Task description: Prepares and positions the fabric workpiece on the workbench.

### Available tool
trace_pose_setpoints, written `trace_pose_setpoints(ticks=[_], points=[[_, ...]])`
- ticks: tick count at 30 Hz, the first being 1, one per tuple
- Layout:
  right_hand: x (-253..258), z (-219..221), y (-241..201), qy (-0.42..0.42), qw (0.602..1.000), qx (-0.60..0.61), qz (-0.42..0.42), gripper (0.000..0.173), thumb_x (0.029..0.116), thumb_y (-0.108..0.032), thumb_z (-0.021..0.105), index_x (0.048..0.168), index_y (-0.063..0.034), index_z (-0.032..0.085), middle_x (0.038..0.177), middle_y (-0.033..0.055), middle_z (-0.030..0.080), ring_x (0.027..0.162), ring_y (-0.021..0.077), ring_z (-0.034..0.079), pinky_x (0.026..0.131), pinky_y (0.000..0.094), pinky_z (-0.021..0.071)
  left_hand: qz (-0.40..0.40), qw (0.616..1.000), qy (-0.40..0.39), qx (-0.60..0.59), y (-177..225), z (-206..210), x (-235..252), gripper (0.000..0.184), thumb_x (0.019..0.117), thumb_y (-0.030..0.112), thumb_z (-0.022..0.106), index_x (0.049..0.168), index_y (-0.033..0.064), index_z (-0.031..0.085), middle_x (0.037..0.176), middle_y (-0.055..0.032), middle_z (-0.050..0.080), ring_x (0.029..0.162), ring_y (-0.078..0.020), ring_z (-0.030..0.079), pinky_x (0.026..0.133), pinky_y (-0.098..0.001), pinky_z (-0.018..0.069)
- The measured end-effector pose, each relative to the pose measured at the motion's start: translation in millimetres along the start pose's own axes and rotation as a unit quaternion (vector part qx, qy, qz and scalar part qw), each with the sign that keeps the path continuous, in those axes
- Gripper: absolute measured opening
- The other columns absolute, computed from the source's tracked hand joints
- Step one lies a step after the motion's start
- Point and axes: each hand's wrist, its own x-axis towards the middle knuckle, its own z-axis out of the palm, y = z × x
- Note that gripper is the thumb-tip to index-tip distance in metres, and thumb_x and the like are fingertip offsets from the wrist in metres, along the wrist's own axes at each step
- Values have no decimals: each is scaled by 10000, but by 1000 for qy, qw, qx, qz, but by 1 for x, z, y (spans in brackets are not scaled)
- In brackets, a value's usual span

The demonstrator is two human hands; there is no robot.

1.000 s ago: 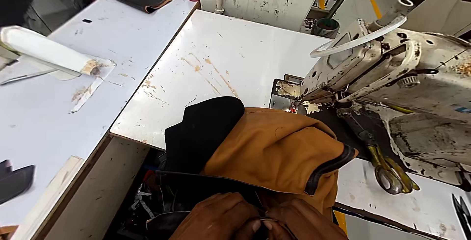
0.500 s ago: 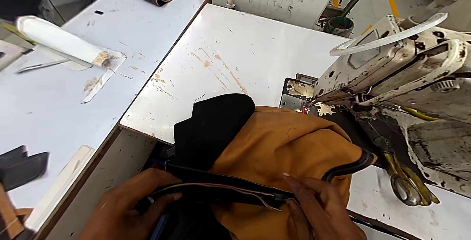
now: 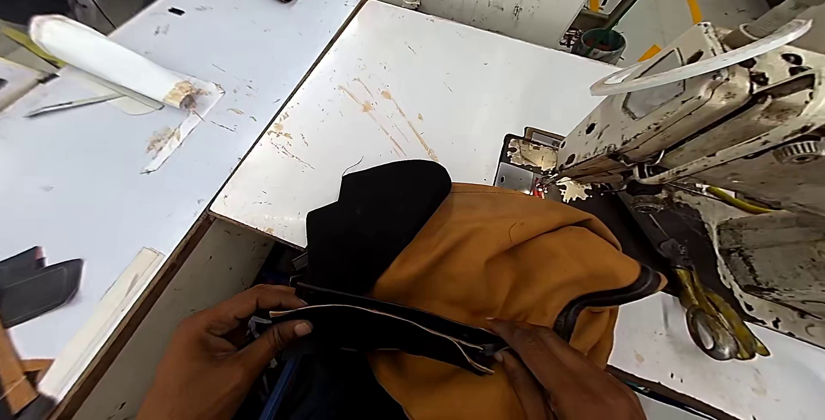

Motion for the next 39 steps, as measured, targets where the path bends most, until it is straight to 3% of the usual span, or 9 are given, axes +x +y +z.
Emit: trace_pose_setpoints(ticks=[6,9,10,14,18,24,30,35,39], points=[[2,1,1,29,999,-3,-16,179,1029,-174,593,1066,-147,766,1073,40,754,926,152,730,708,289,587,121,992,10,-41,12,-5,12,192,885,252,808,1074,219,797,1116,1,759,1083,-185,723,941,-328,613],[-4,-15,-7,34,997,60,-27,158,1028,-163,609,1074,-98,745,1041,59,775,914,137,746,761,289,605,200,980,0,-9,43,-21,21,148,903,254,784,1049,240,764,1059,70,736,1075,-168,710,1078,-451,543],[-7,-24,-11,37,995,90,-33,157,1023,-153,619,1074,-80,749,1018,72,779,909,151,750,793,305,608,212,977,-8,-1,66,-25,21,83,926,215,746,1009,213,739,1025,88,724,1053,-121,701,1084,-422,529],[-21,-50,-22,56,985,157,-43,154,998,-131,665,1089,-78,777,980,93,779,865,215,698,812,376,508,199,980,-20,-25,116,-34,15,75,966,168,664,960,120,721,943,84,720,955,-11,675,887,-186,524],[-13,-33,-17,33,985,164,-43,180,1008,-139,653,1130,-100,779,1002,64,776,927,176,724,843,340,579,250,968,26,17,76,-37,49,73,890,213,790,943,169,766,941,70,723,901,-67,687,841,-239,575],[-11,-16,-19,48,977,207,-9,192,1025,-107,615,1136,-93,771,1020,73,757,898,111,721,736,237,582,224,972,67,-3,63,-23,65,112,838,235,830,899,167,765,912,60,721,896,-76,692,835,-209,574],[-9,-2,-14,44,974,219,-28,211,1037,-104,594,1154,-34,755,1040,136,733,986,186,700,897,278,572,239,970,-9,38,54,-30,81,195,910,372,774,1058,245,766,1030,91,737,893,-52,705,767,-200,597],[-9,5,-1,35,974,218,-45,197,1037,-91,588,1098,19,740,1043,201,718,988,258,699,896,346,575,192,977,-95,2,76,-27,82,210,864,226,823,1054,148,779,976,18,756,751,-80,712,658,-206,620],[-8,8,7,22,973,225,-44,204,1039,-81,575,1078,30,741,1040,212,719,996,278,696,921,361,563,190,973,-134,1,78,-32,80,240,895,162,794,1129,119,764,1030,-9,746,791,-106,716,692,-227,632]])
